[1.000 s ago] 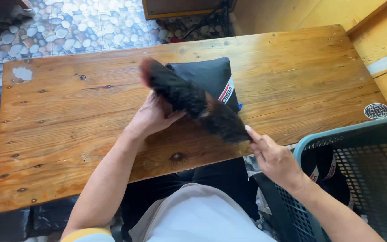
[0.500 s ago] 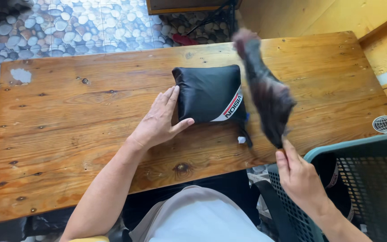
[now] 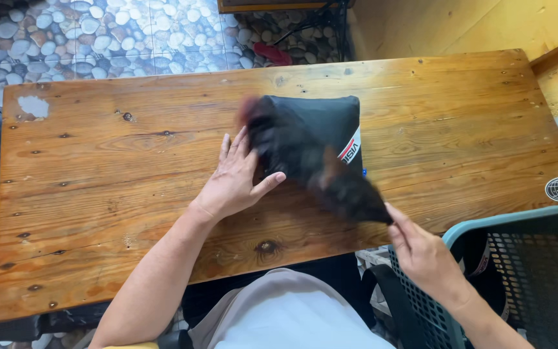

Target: The person cleans a small black pouch and a larger black bag on a wooden table using a feather duster. They brush the surfaces of the items, fold the larger bag, and place the cleaned pouch into a plastic basket.

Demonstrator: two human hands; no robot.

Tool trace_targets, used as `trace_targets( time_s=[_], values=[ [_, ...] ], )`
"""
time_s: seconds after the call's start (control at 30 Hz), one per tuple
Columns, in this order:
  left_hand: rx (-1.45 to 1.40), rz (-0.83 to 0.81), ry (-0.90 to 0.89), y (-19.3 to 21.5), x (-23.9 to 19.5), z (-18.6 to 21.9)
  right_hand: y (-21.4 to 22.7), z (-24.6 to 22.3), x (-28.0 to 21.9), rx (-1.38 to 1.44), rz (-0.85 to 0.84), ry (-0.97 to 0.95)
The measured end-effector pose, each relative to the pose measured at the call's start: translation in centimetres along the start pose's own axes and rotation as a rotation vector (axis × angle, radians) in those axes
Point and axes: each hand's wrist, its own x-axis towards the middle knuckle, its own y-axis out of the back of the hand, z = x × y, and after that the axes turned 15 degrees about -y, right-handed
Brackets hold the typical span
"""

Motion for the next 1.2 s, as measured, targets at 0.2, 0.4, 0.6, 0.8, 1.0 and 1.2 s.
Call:
trace_targets(
  time_s=[0.2, 0.4, 0.6, 0.8, 1.0, 1.2],
  values=[
    [0.026, 0.058, 0.032, -1.0, 0.1, -1.0, 2.0, 1.1, 2.1, -0.132, 0.155, -0.243],
    [0.082, 0.121, 0.034, -1.1, 0.1, -0.9, 3.3, -3.0, 2.5, -0.053, -0.268, -0.399],
    [-0.014, 0.131, 0.192, -0.7, 1.8, 0.4, 5.5, -3.9, 6.3, 0.216, -0.052, -0.571],
    [-0.216, 0.136, 0.438, -1.1, 4.3, -0.1, -3.9, 4.0, 15.7, 0.859, -0.034, -0.154],
    [-0.519, 0.341, 0.449, -1.3, 4.4, -0.8, -3.0, -3.5, 13.0, 1.122, -0.024, -0.027],
    [-0.985, 0.565, 0.367, -0.7, 5.0, -0.2, -4.1, -4.3, 11.2, 1.189, 0.049, 0.105]
  ],
)
